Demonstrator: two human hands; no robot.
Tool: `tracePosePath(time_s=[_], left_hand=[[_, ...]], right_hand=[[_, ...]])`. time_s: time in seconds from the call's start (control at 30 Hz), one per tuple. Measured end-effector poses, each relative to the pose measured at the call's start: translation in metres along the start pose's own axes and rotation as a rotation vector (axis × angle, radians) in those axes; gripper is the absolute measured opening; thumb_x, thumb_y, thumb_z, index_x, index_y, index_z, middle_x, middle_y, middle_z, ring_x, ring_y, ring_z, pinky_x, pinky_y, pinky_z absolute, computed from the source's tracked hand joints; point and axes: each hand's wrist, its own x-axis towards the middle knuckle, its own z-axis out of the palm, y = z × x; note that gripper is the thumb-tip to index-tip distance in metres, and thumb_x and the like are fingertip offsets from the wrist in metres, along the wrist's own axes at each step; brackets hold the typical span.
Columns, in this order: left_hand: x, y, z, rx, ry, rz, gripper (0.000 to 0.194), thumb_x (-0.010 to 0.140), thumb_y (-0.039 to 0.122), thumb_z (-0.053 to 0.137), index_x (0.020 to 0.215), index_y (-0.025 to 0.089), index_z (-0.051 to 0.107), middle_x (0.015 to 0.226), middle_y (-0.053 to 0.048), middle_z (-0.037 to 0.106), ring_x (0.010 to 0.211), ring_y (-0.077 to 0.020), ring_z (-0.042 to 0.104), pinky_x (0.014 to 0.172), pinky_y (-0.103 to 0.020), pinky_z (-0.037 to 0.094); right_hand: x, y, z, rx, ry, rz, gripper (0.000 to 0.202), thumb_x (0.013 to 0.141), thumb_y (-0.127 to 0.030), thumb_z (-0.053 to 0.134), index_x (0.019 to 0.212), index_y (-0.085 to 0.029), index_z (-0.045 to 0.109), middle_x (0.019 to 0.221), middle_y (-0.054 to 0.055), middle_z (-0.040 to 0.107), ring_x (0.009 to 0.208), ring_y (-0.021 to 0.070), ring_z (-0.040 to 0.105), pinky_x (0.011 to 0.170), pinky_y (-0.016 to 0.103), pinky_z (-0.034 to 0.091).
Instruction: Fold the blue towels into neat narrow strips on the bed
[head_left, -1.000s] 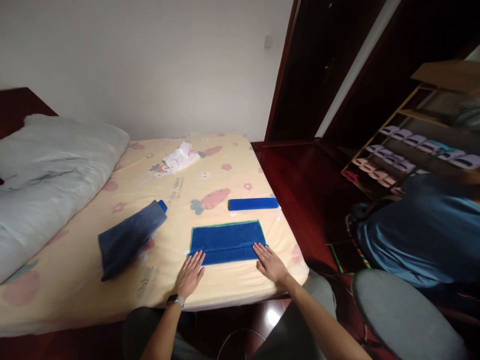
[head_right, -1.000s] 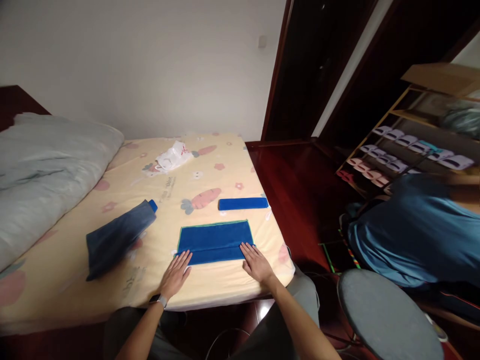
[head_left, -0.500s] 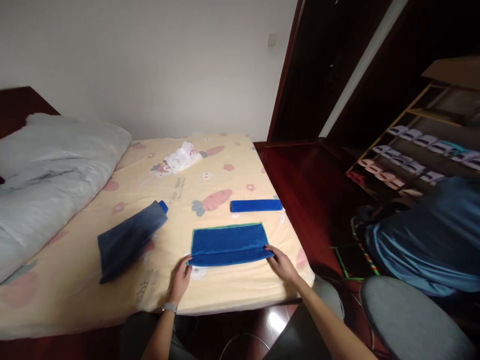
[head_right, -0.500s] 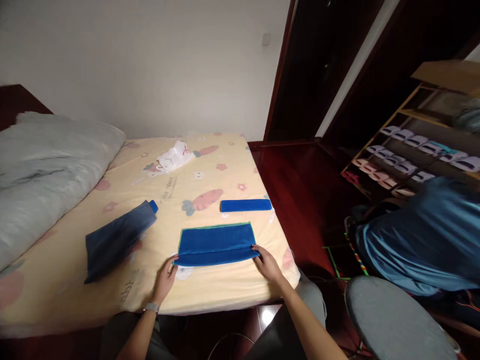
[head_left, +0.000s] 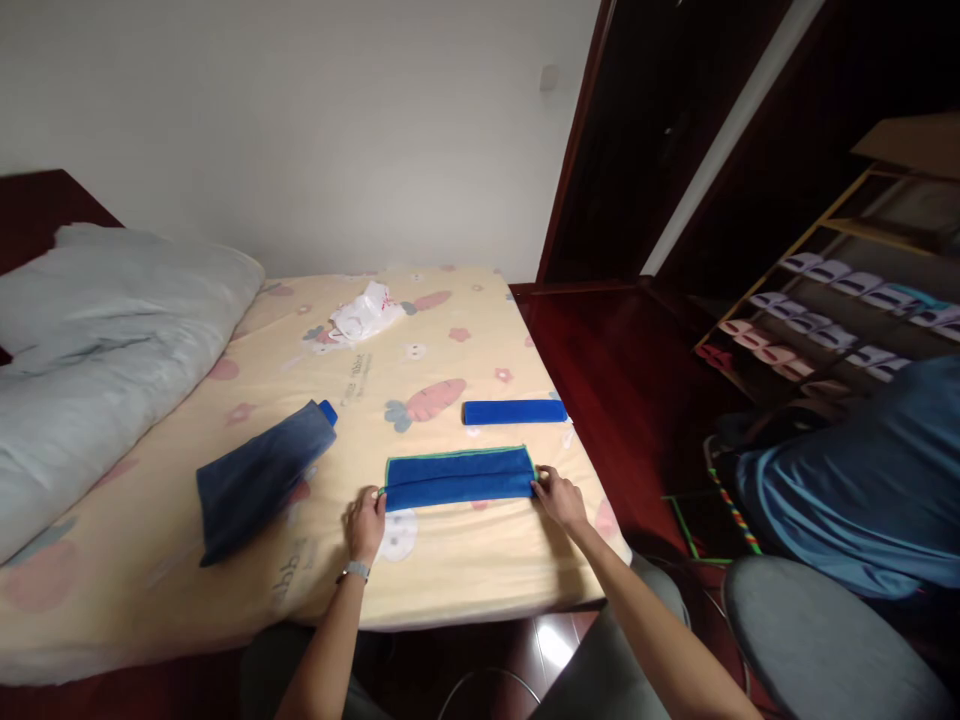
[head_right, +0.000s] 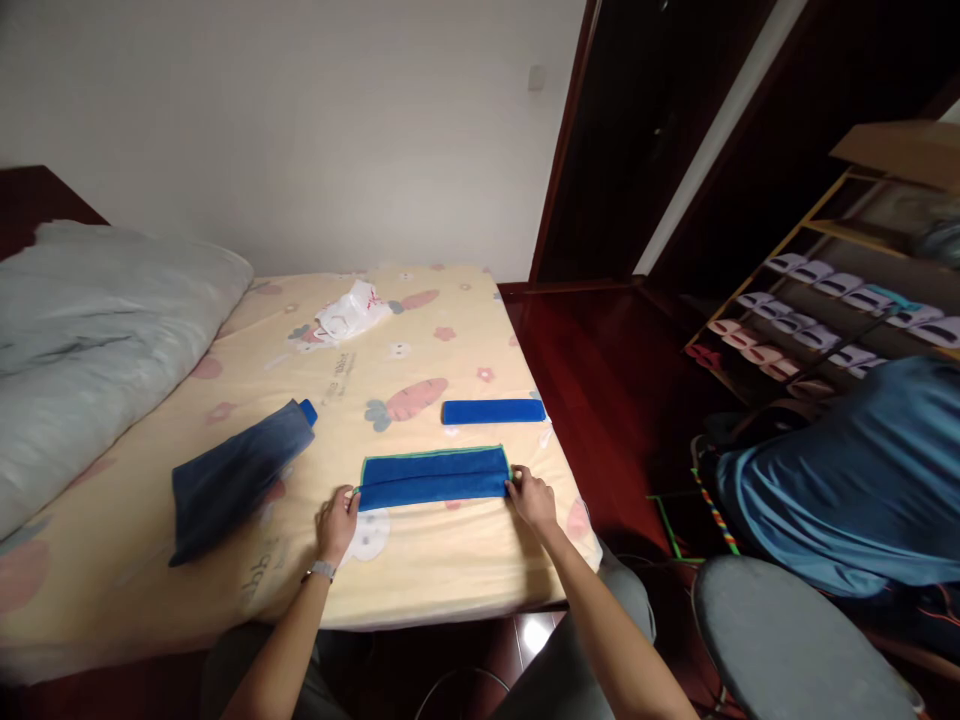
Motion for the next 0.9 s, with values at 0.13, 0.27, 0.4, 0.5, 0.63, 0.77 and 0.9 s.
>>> tracePosePath(time_s=[0.13,0.27,0.4,0.5,0.63,0.77,0.9], left_hand=[[-0.015,0.018,-0.004,0.190,0.047,0.308,0.037,0.100,0.034,0.040,0.122,0.021,0.066,0.124,-0.013,0.069,0.120,-0.0275,0.060,0.105,-0.045,0.043],[-0.033,0.037,0.005,0.306,-0.202,0.747,0.047,0.102,0.033,0.037,0.148,0.028,0.046,0.151,-0.005,0.051,0.141,-0.0237,0.044,0.118,-0.044,0.033],[-0.031,0.039,0.020,0.382,-0.319,0.826,0.056,0.103,0.037,0.036,0.158,0.033,0.024,0.163,-0.001,0.033,0.149,-0.0215,0.033,0.122,-0.046,0.028],[-0.020,0.026,0.022,0.387,-0.323,0.788,0.058,0.103,0.034,0.033,0.159,0.030,0.018,0.163,-0.002,0.032,0.149,-0.0204,0.032,0.122,-0.045,0.029],[-0.004,0.002,0.012,0.345,-0.328,0.756,0.060,0.100,0.026,0.035,0.159,0.027,0.021,0.161,-0.003,0.035,0.149,-0.0204,0.034,0.123,-0.045,0.029],[0.006,-0.013,0.005,0.232,-0.324,0.651,0.061,0.095,0.018,0.039,0.155,0.026,0.032,0.158,-0.003,0.041,0.147,-0.0197,0.037,0.123,-0.045,0.031],[0.011,-0.017,0.005,-0.022,-0.276,0.461,0.050,0.091,0.019,0.042,0.140,0.025,0.053,0.147,-0.004,0.056,0.139,-0.0187,0.048,0.118,-0.041,0.040]], right_hand=[[-0.019,-0.019,-0.003,-0.208,0.184,-0.207,0.035,0.100,-0.030,0.042,0.127,-0.016,0.059,0.116,0.016,0.068,0.104,0.0305,0.063,0.089,0.041,0.046],[-0.032,-0.043,0.009,-0.208,0.076,-0.646,0.047,0.099,-0.026,0.041,0.145,-0.021,0.050,0.148,0.011,0.051,0.134,0.0284,0.047,0.112,0.044,0.035],[-0.029,-0.047,0.029,-0.259,0.003,-0.730,0.058,0.101,-0.029,0.039,0.158,-0.022,0.028,0.160,0.006,0.035,0.147,0.0258,0.032,0.119,0.047,0.028],[-0.022,-0.033,0.034,-0.254,-0.013,-0.715,0.060,0.103,-0.030,0.038,0.160,-0.020,0.021,0.161,0.006,0.032,0.148,0.0244,0.030,0.119,0.046,0.031],[-0.015,-0.011,0.028,-0.210,-0.008,-0.704,0.062,0.101,-0.025,0.040,0.160,-0.019,0.022,0.160,0.007,0.031,0.149,0.0247,0.030,0.120,0.048,0.032],[-0.009,0.004,0.025,-0.118,-0.033,-0.676,0.063,0.094,-0.017,0.041,0.157,-0.017,0.031,0.160,0.009,0.034,0.148,0.0241,0.032,0.121,0.048,0.032],[-0.002,0.015,0.025,0.059,-0.041,-0.564,0.060,0.089,-0.014,0.041,0.149,-0.018,0.045,0.154,0.009,0.045,0.143,0.0234,0.040,0.119,0.047,0.037]])
